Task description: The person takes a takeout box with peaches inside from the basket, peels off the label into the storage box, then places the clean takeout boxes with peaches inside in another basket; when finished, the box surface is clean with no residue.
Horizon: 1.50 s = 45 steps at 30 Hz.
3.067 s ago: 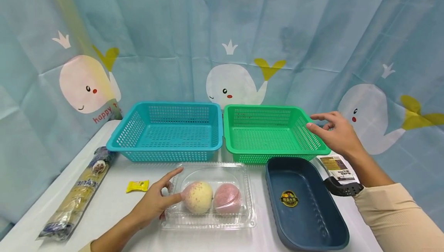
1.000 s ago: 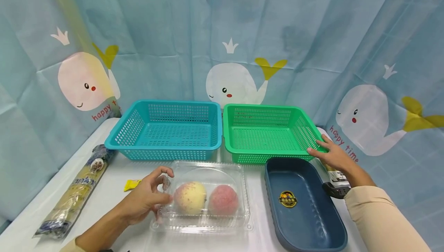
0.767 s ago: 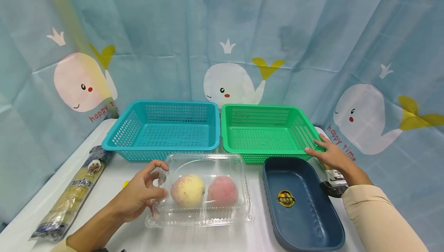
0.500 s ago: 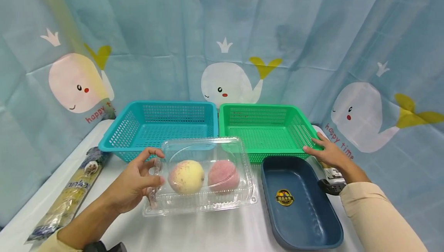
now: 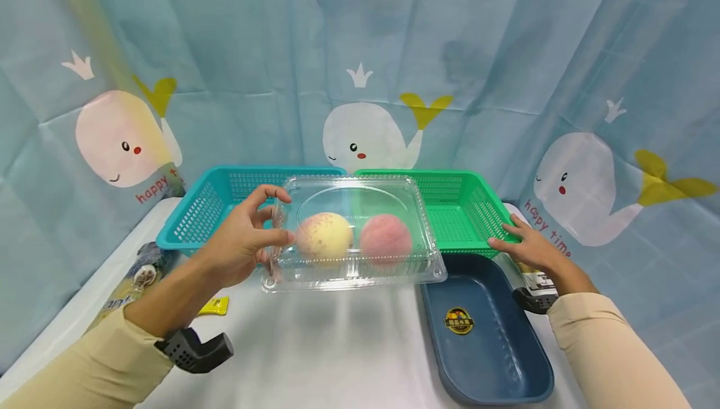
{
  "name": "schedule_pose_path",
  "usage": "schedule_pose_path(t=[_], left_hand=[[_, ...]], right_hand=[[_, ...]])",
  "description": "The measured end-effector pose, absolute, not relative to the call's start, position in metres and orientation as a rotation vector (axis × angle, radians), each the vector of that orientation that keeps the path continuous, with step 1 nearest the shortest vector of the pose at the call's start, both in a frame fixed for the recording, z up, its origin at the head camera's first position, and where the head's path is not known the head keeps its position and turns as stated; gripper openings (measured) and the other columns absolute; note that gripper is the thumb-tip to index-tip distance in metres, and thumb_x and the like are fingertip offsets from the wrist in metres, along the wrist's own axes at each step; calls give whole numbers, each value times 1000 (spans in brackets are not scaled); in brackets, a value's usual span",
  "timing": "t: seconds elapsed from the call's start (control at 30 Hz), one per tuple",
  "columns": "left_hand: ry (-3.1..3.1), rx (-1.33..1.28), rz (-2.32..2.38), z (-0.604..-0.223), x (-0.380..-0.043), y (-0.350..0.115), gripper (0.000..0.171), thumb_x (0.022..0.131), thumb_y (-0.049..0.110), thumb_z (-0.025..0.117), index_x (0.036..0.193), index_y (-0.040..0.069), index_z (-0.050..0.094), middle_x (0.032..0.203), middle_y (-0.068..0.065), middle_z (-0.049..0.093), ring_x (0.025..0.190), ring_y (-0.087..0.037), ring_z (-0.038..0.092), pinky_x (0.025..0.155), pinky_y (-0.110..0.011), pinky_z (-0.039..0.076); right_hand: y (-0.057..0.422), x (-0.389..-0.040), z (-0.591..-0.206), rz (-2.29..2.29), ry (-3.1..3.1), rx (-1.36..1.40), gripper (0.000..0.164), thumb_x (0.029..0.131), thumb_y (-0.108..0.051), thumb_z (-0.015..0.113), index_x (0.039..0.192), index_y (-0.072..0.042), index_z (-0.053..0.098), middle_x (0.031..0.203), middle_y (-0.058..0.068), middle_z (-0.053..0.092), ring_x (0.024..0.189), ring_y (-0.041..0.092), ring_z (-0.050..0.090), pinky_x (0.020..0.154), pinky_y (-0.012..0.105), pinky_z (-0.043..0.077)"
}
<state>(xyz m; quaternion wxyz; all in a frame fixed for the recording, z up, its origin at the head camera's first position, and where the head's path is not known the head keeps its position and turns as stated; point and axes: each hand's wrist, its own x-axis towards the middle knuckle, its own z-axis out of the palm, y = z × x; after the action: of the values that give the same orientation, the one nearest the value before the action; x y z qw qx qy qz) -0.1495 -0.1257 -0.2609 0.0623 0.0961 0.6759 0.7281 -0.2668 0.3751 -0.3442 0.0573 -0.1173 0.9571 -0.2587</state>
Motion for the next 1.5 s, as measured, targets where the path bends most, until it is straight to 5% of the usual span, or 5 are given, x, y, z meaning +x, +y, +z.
schedule_pose_path(t=[0.23,0.5,0.93,1.13,1.5], left_hand=[[2042,341,2204,-232,-172,-105,56,78,-7,68,124,15,45,92,-17,37,52,-27,45,41,-45,51],[2040,366,2199,-217,-205,-72,53,78,-3,70,121,18,48,87,-15,44,64,-26,48,40,-38,47],[1989,386,2153,-252,-261,-21,49,82,2,70,122,18,47,75,-11,47,57,-22,42,42,-38,47],[1985,358,2187,-272,-281,-3,49,82,3,70,123,19,49,103,-16,51,52,-21,38,44,-39,48],[2038,248,2172,-309,-303,10,49,83,5,69,126,17,49,118,-21,47,37,-16,29,47,-50,52]], right_hand=[[375,-266,-343,-777,2894,-360,85,94,-44,57,143,17,24,152,34,-4,131,63,2,93,78,15],[378,-262,-341,-779,2872,-348,85,94,-45,57,144,15,24,153,33,-2,130,63,3,92,78,15],[381,-261,-343,-764,2864,-331,84,94,-46,57,145,13,24,154,31,-2,130,63,3,92,78,17],[384,-262,-340,-740,2879,-309,86,94,-46,57,145,13,23,154,30,-3,130,64,4,91,78,18],[376,-268,-336,-724,2882,-331,88,91,-47,61,145,14,25,154,31,0,131,63,6,94,77,16]])
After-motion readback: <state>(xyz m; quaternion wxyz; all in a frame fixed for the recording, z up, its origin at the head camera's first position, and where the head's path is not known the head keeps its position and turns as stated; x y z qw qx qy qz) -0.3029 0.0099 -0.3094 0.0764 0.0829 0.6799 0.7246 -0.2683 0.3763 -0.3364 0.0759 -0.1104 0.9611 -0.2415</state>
